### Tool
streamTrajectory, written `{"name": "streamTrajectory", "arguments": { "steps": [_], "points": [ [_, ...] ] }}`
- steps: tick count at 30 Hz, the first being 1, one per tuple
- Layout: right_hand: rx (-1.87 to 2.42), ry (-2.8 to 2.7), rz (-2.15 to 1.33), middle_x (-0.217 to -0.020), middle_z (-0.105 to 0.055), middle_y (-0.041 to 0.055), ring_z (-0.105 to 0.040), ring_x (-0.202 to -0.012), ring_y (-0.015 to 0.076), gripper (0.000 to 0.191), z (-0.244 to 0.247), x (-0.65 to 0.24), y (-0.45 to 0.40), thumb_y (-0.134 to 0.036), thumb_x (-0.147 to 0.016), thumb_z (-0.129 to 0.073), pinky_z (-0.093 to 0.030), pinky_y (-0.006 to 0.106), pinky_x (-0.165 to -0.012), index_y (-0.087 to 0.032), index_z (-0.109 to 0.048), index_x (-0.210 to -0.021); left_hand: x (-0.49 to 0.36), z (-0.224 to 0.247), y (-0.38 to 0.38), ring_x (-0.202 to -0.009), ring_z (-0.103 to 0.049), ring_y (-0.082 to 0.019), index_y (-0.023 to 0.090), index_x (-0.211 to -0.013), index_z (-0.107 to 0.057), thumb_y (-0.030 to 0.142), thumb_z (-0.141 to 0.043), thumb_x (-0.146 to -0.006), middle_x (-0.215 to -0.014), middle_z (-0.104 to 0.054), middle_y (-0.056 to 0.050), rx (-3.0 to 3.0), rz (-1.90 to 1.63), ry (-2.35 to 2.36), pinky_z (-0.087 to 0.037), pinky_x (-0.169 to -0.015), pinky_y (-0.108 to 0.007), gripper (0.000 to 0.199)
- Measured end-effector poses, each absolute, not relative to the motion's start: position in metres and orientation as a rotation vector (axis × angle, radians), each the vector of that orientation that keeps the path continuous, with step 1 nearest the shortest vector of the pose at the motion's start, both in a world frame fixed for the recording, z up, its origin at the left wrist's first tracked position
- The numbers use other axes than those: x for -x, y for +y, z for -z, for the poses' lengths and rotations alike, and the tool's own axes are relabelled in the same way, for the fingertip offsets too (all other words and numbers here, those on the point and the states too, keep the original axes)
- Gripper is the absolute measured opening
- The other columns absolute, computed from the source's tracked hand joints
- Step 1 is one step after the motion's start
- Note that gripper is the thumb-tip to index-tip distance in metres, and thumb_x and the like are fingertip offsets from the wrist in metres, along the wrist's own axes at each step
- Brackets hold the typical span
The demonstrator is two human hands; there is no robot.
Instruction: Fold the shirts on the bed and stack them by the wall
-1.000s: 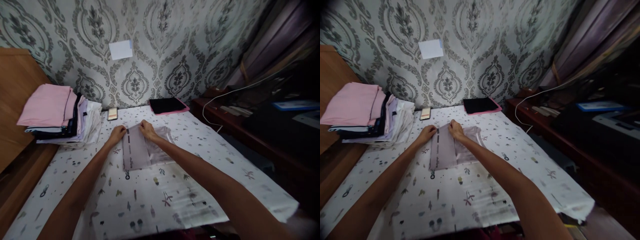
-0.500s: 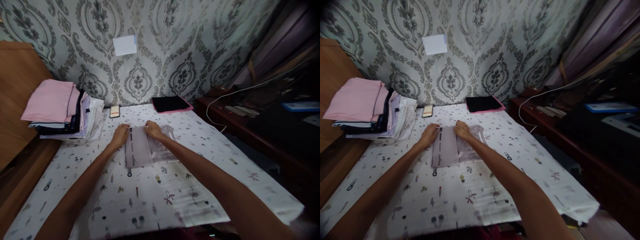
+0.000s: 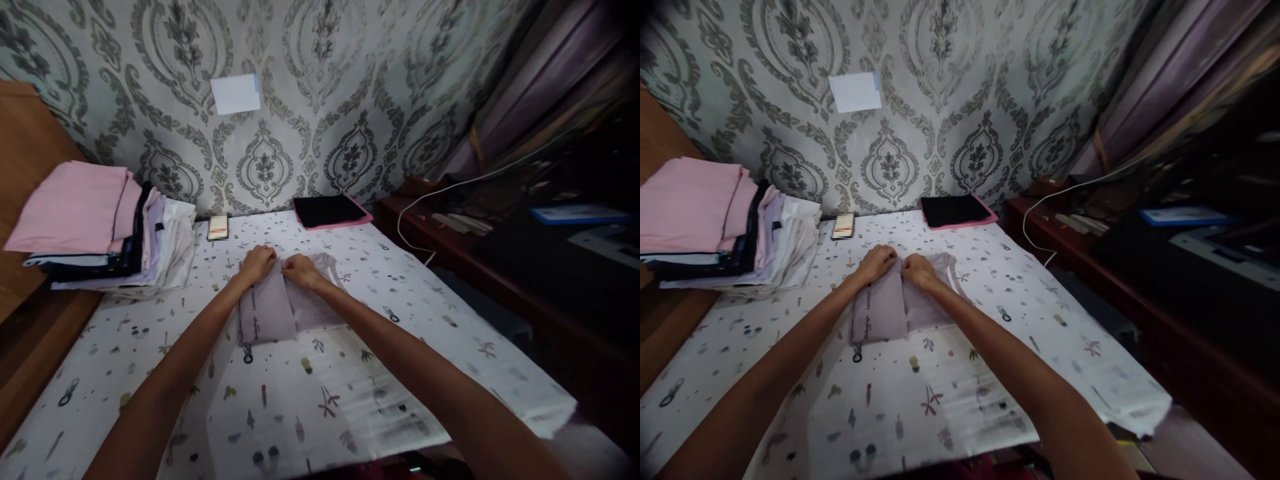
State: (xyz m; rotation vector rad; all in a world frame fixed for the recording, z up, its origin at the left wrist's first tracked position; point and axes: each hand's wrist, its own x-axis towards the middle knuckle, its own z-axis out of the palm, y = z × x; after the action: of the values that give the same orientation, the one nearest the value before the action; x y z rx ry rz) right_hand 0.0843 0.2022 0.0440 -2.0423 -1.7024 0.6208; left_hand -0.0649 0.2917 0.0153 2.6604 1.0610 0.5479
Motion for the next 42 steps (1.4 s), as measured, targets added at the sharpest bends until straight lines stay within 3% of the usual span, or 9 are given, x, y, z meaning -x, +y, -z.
{"name": "streamTrajectory", "arguments": {
  "steps": [8, 12, 15, 19, 22, 26, 37, 40, 42],
  "points": [
    [2.005, -1.616, -0.667, -0.080, -0.074, 0.0040, -0.066, -0.080, 0.0173, 0.015, -0.040, -0.085, 0.201, -0.010, -0.078, -0.062, -0.042, 0.022, -0.066, -0.016, -0.075, -0.075, 0.062, -0.003, 0.316, -0.095, -0.059, -0.025, 0.020, -0.079, -0.065, 0.018, -0.051, -0.085, -0.093, -0.068, -0.009, -2.587, -0.519, 1.067, -0.048, -0.091, -0.040, 0.016],
    [1.959, -1.539, -0.676, -0.088, -0.074, 0.0051, -0.064, -0.077, 0.0145, 0.026, -0.039, -0.090, 0.203, -0.012, -0.083, -0.057, -0.044, 0.021, -0.068, -0.014, -0.073, -0.104, 0.059, -0.005, 0.331, -0.080, -0.059, -0.020, 0.020, -0.071, -0.062, 0.021, -0.048, -0.083, -0.078, -0.066, -0.004, -2.521, -0.473, 1.021, -0.049, -0.080, -0.034, 0.018],
    [1.916, -1.506, -0.758, -0.073, -0.071, 0.0016, -0.060, -0.062, 0.0121, 0.035, -0.038, -0.091, 0.209, -0.014, -0.087, -0.056, -0.045, 0.020, -0.063, -0.012, -0.067, -0.119, 0.059, -0.008, 0.337, -0.074, -0.057, -0.018, 0.020, -0.070, -0.061, 0.024, -0.047, -0.083, -0.073, -0.065, -0.002, -2.477, -0.447, 0.977, -0.049, -0.073, -0.031, 0.019],
    [1.858, -1.491, -0.886, -0.053, -0.058, -0.0037, -0.052, -0.049, 0.0093, 0.014, -0.038, -0.089, 0.217, -0.012, -0.083, -0.059, -0.039, 0.019, -0.053, -0.013, -0.073, -0.085, 0.060, -0.007, 0.338, -0.072, -0.057, -0.018, 0.019, -0.071, -0.061, 0.026, -0.046, -0.083, -0.072, -0.064, -0.001, -2.443, -0.435, 0.976, -0.047, -0.068, -0.030, 0.020],
    [1.834, -1.458, -0.960, -0.046, -0.051, -0.0056, -0.044, -0.042, 0.0076, 0.017, -0.040, -0.088, 0.218, -0.009, -0.079, -0.058, -0.033, 0.019, -0.047, -0.014, -0.066, -0.064, 0.060, -0.003, 0.338, -0.075, -0.057, -0.019, 0.020, -0.072, -0.061, 0.028, -0.047, -0.083, -0.074, -0.065, -0.002, -2.440, -0.444, 1.006, -0.047, -0.071, -0.030, 0.019],
    [1.794, -1.426, -1.098, -0.042, -0.049, -0.0060, -0.037, -0.037, 0.0061, 0.024, -0.045, -0.088, 0.215, -0.004, -0.072, -0.057, -0.029, 0.020, -0.042, -0.016, -0.056, -0.051, 0.058, 0.002, 0.338, -0.077, -0.057, -0.020, 0.020, -0.075, -0.063, 0.027, -0.047, -0.084, -0.076, -0.067, -0.002, -2.449, -0.451, 1.061, -0.046, -0.073, -0.031, 0.019],
    [1.839, -1.394, -1.160, -0.045, -0.050, -0.0042, -0.040, -0.039, 0.0065, 0.028, -0.042, -0.092, 0.213, -0.013, -0.078, -0.059, -0.028, 0.019, -0.040, -0.018, -0.049, -0.053, 0.053, -0.001, 0.313, -0.093, -0.060, -0.027, 0.022, -0.081, -0.062, 0.024, -0.046, -0.091, -0.092, -0.070, -0.008, -2.535, -0.484, 1.192, -0.044, -0.084, -0.040, 0.019],
    [1.921, -1.466, -1.060, -0.046, -0.054, -0.0020, -0.048, -0.043, 0.0092, 0.025, -0.044, -0.095, 0.211, -0.012, -0.077, -0.061, -0.035, 0.020, -0.045, -0.017, -0.055, -0.054, 0.052, -0.004, 0.303, -0.102, -0.057, -0.031, 0.022, -0.083, -0.062, 0.025, -0.048, -0.092, -0.099, -0.069, -0.011, -2.577, -0.513, 1.187, -0.043, -0.090, -0.045, 0.016],
    [1.961, -1.510, -0.923, -0.056, -0.063, 0.0018, -0.058, -0.056, 0.0135, 0.018, -0.049, -0.095, 0.209, -0.012, -0.078, -0.062, -0.043, 0.022, -0.055, -0.016, -0.062, -0.060, 0.055, -0.007, 0.299, -0.104, -0.057, -0.032, 0.022, -0.086, -0.062, 0.026, -0.050, -0.092, -0.100, -0.069, -0.012, -2.589, -0.533, 1.184, -0.043, -0.091, -0.047, 0.014]
  ]
}}
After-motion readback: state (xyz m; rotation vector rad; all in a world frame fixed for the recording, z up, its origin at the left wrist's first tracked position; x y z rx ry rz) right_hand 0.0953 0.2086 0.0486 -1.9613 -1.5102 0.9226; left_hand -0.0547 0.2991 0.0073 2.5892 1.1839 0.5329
